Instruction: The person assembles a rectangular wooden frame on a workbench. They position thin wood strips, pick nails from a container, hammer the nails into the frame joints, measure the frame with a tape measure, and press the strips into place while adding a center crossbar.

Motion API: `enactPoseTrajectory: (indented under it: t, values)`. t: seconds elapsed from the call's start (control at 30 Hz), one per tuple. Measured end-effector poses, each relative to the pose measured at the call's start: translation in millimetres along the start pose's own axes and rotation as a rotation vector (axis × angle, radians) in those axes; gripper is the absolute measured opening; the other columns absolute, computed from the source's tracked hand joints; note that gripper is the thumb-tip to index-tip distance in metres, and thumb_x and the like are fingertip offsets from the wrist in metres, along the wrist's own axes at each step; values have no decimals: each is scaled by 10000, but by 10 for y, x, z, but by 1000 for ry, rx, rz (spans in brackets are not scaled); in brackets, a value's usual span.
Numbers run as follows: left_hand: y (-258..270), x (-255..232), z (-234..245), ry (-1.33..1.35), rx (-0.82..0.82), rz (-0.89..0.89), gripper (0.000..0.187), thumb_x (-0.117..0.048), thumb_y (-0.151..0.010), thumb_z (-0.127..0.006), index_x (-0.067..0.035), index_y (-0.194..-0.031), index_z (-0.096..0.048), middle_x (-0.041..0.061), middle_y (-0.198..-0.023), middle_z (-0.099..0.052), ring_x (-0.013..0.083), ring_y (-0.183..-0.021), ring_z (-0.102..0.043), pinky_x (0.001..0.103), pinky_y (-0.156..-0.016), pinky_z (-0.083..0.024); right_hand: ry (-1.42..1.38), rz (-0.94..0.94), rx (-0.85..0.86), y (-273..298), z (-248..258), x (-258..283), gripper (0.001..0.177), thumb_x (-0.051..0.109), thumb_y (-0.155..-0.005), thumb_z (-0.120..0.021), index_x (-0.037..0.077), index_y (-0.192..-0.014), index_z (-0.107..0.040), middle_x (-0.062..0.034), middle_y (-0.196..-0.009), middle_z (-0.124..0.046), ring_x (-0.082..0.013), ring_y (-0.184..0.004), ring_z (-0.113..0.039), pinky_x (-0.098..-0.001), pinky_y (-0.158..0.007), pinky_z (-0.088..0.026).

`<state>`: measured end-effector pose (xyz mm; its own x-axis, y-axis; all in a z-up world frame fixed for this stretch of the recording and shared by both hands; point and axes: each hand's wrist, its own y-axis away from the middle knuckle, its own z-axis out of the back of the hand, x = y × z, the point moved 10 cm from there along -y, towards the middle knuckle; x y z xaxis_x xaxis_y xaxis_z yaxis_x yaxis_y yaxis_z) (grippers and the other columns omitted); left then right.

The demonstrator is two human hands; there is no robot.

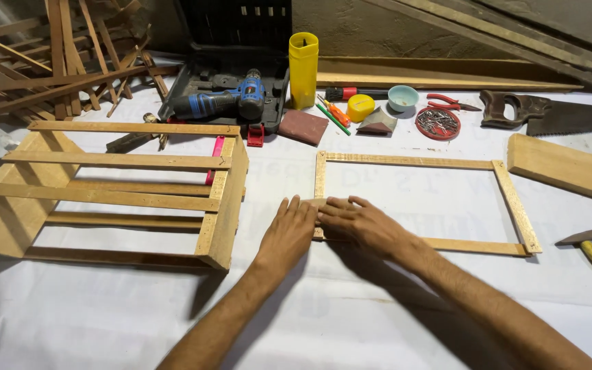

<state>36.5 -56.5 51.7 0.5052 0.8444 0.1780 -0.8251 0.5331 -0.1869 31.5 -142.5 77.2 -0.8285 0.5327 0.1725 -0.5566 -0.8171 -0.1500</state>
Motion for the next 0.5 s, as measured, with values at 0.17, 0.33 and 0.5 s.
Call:
enactPoseTrajectory:
  t: [0.17, 0.33, 0.5]
  values:
    - [158, -12, -122, 7, 37, -18, 518, -79, -956, -531, 72, -1439, -422, 260, -1467, -481, 392, -1422, -397, 520, -1167, -315, 89, 37, -2, 134, -191, 57, 583, 103, -974, -555, 188, -1544, -472, -18, -1615, -434, -258, -1504, -341, -549, -1204, -261]
    - [-201, 118, -224, -43, 108, -13, 612, -88, -923, -537, 22, -1496, -354, 216, -1545, -402, 366, -1448, -345, 529, -1153, -308, -47, 8, 34, -80, 84, -105, 573, 130, -963, -580, 132, -1522, -456, -71, -1585, -442, -287, -1488, -338, -552, -1179, -267]
    - [-715, 430, -332, 94, 121, 203, 593, -87, -978, -567, -5, -1528, -360, 159, -1598, -389, 341, -1492, -350, 559, -1171, -333, -164, -14, -79, -446, 196, -620, 697, -56, -746, -697, 84, -1418, -576, -139, -1487, -551, -339, -1448, -430, -452, -1180, -386]
